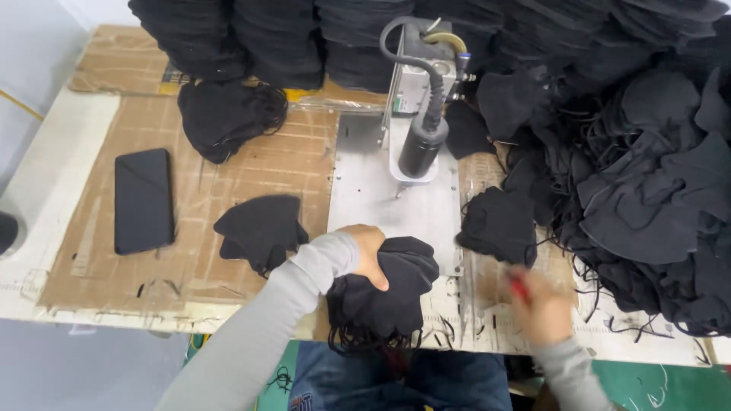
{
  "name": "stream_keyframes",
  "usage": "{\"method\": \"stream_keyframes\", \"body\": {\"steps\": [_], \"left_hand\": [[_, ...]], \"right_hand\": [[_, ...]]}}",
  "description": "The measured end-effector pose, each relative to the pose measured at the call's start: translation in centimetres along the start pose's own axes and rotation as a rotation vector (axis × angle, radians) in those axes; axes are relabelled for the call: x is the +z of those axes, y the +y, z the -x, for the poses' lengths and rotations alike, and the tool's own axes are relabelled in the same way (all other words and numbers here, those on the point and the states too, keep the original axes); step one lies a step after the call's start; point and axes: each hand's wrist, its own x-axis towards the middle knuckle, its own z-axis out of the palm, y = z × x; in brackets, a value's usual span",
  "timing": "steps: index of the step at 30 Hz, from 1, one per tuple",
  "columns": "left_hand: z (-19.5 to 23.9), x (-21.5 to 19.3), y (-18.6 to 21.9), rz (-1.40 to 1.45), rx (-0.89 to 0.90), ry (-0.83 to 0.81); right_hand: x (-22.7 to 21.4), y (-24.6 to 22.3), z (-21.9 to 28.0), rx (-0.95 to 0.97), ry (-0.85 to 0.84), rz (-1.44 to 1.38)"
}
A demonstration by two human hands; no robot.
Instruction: Trimming excess thread or material from black face masks using small pliers or nippers.
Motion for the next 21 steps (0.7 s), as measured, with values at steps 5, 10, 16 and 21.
{"method": "stream_keyframes", "body": {"steps": [5, 10, 16, 21], "left_hand": [[1.0, 2.4, -0.4, 0.057, 0.082, 0.22], [4.8, 2.7, 0.9, 0.228, 0.048, 0.296], [10.9, 2.3, 3.8, 0.447, 0.22, 0.501], [15.7, 1.1, 3.9, 0.513, 0.471, 0.82]], "right_hand": [[-3.3, -5.0, -4.1, -0.059, 0.112, 0.371], [-0.6, -5.6, -1.4, -0.011, 0.058, -0.035], [3.2, -9.0, -2.9, 0.307, -0.666, -1.002], [-2.3, -11.8, -7.2, -0.194, -0.456, -0.5]]}}
